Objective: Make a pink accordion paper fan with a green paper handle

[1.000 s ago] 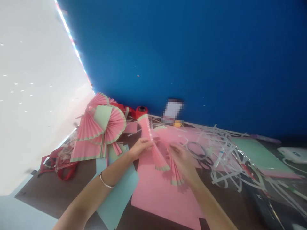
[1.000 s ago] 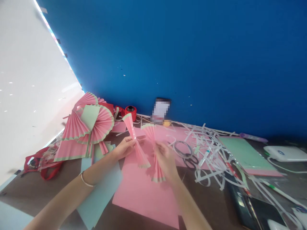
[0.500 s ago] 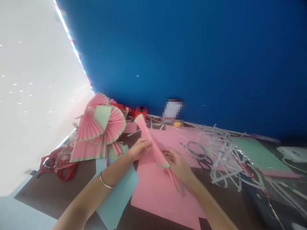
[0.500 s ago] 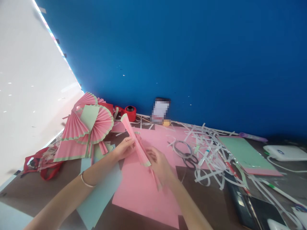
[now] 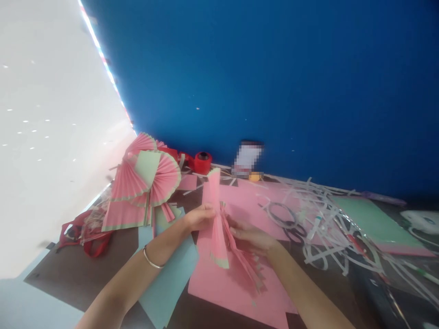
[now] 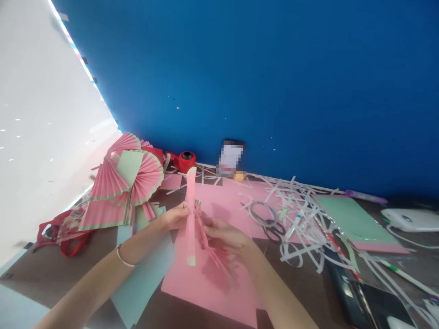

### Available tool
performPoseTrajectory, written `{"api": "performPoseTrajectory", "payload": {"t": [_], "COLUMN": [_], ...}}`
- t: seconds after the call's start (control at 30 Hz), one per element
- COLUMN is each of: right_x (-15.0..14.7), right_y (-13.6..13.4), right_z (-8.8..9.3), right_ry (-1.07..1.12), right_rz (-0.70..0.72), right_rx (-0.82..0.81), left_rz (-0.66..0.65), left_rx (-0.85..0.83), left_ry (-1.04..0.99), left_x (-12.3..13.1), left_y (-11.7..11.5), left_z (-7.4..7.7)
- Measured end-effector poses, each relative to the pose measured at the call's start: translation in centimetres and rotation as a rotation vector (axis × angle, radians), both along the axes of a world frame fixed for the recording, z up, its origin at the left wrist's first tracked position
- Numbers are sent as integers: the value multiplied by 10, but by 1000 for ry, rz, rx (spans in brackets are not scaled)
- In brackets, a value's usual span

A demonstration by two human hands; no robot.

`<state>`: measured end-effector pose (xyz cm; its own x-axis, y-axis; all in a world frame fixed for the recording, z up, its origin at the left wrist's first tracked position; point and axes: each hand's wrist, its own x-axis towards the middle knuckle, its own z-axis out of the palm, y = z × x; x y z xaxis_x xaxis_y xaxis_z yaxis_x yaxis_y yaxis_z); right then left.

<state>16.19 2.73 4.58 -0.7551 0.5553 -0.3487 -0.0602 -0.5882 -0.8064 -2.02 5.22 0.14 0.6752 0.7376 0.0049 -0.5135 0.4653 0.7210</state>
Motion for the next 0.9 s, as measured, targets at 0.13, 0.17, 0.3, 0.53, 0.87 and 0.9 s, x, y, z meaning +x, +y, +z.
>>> {"api": "performPoseTrajectory", "payload": {"t": [0.13, 0.17, 0.3, 0.53, 0.87, 0.9], "right_x": [6, 7, 13, 18, 18, 18], "right_y": [5, 7, 14, 6, -15, -16], "right_z": [-7, -9, -12, -14, -20, -19], "right_ry": [17, 13, -38, -59, -13, -11], "right_rz": [130, 173, 390, 493, 536, 542], "right_rx": [16, 40, 142, 143, 111, 106], "left_rz": [-102, -121, -172, -78, 230, 255], "left_rx": [-3, -5, -6, -75, -188, -196], "left_ry": [-1, -4, -16, -82, -181, -186], "left_x": [0, 0, 2, 2, -5, -5], "left_y": [0, 0, -2, -3, 6, 7], "left_z": [-1, 0, 5, 9, 1, 1]}}
